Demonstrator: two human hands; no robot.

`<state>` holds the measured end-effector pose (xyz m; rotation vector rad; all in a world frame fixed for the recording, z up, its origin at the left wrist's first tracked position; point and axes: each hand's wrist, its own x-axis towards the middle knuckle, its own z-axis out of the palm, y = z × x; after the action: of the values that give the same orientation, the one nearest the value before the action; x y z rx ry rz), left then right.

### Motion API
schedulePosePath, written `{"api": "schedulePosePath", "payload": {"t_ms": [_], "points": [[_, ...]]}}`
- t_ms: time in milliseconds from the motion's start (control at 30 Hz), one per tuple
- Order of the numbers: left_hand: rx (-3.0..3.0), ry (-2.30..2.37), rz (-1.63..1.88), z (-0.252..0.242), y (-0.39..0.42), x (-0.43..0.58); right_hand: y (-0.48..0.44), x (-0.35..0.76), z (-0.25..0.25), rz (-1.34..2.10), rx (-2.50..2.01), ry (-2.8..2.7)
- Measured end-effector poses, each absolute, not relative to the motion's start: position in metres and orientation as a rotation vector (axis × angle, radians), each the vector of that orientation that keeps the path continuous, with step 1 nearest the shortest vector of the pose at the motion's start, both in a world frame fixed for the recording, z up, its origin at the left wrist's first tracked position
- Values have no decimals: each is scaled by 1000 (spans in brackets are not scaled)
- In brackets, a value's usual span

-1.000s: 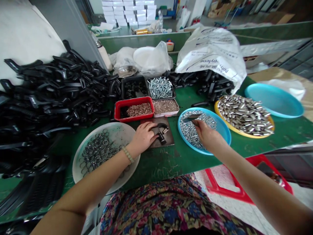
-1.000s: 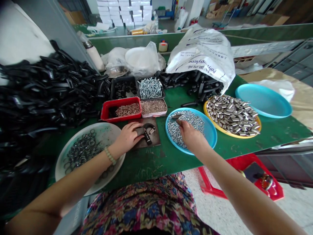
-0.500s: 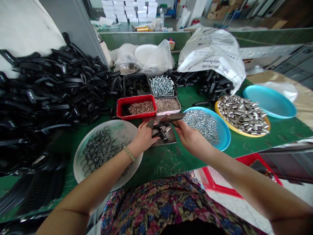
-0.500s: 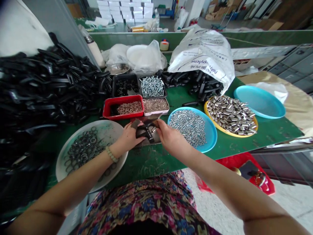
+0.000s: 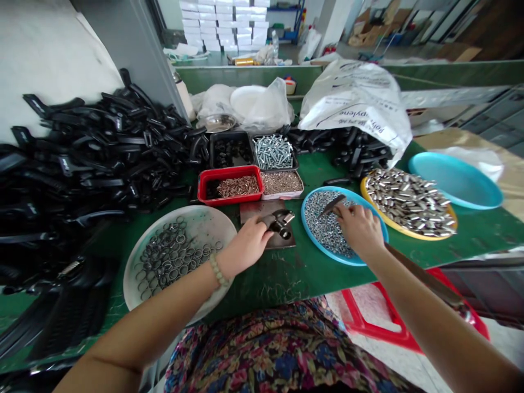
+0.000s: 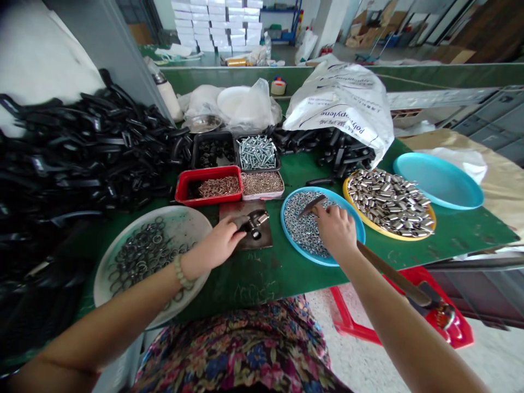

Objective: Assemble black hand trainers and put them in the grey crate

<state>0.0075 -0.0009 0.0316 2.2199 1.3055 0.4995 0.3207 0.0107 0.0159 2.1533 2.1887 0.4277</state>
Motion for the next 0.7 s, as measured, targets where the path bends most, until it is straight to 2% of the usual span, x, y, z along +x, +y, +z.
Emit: {"api": "schedulePosePath", "payload": {"t_ms": [67, 133, 300, 467, 633, 700], "points": [[2015, 1300, 431, 39, 4, 9, 35, 302, 23, 445, 2084, 2381], [1986, 1390, 264, 40, 6, 8, 67, 273, 32, 282, 1912, 2566], [2439, 1611, 23, 39, 18, -5, 138, 211, 33, 169, 1706, 2662], [2607, 1732, 284, 53, 96, 20, 159, 199, 25, 136, 1680, 2716], [2627, 1665, 128, 45, 163, 61, 147, 210, 34, 89, 1742, 2754], [2630, 1650, 126, 39, 168, 66, 127, 214, 34, -74, 1743, 2881]]}}
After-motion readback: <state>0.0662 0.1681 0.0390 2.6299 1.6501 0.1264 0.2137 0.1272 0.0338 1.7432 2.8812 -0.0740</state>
